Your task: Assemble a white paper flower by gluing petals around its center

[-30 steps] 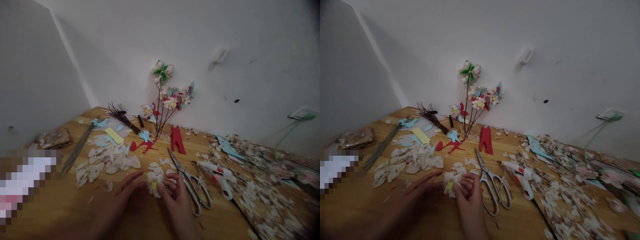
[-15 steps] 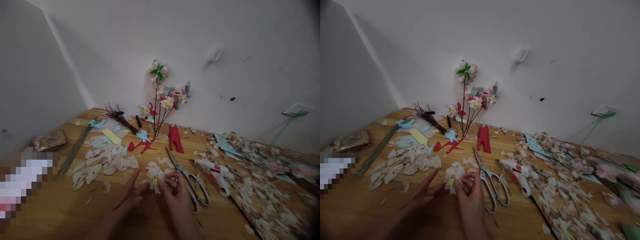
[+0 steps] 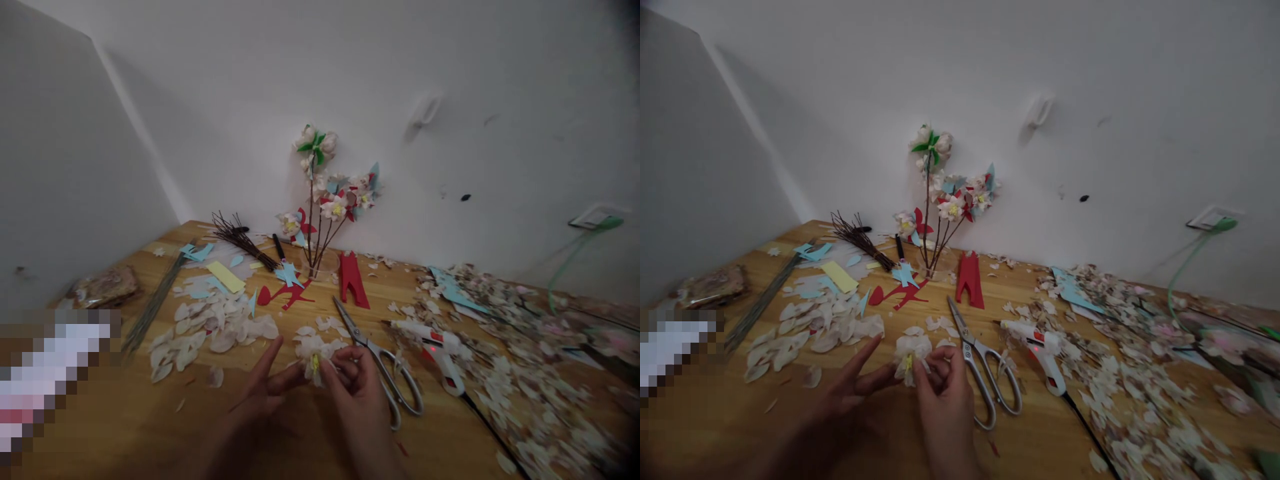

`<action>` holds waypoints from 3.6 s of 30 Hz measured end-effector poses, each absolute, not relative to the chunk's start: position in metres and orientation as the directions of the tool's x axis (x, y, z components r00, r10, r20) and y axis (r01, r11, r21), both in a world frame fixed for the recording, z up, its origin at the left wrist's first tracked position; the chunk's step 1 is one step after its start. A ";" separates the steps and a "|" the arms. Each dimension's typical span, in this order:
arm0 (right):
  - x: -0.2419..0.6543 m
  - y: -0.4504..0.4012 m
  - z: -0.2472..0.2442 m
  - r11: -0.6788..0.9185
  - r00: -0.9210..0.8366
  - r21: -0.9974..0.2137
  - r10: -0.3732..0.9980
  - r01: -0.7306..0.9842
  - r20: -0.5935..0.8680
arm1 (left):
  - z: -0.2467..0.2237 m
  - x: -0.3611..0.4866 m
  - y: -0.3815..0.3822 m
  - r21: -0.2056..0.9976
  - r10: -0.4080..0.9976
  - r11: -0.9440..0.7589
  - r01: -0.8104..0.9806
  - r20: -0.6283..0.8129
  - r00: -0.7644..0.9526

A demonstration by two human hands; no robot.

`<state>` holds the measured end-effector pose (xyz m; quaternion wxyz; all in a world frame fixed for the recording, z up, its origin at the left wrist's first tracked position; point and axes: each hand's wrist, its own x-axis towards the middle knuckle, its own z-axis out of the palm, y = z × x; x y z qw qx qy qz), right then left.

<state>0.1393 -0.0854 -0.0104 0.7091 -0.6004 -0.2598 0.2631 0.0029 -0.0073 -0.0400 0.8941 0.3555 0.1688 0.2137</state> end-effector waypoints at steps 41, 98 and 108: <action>0.122 -0.099 -0.017 -0.035 0.735 -0.979 0.666 0.203 0.128 | -0.028 0.003 -0.009 0.710 0.651 0.642 -0.288 -0.308 0.694; 0.186 -0.093 -0.007 0.094 0.260 -0.615 0.848 0.783 0.462 | -0.005 -0.009 -0.020 0.911 0.804 -0.296 0.287 0.076 0.589; 0.183 -0.094 -0.004 0.046 0.199 -0.633 0.929 0.773 0.311 | -0.015 -0.006 0.002 0.981 0.843 -0.107 0.164 0.002 0.539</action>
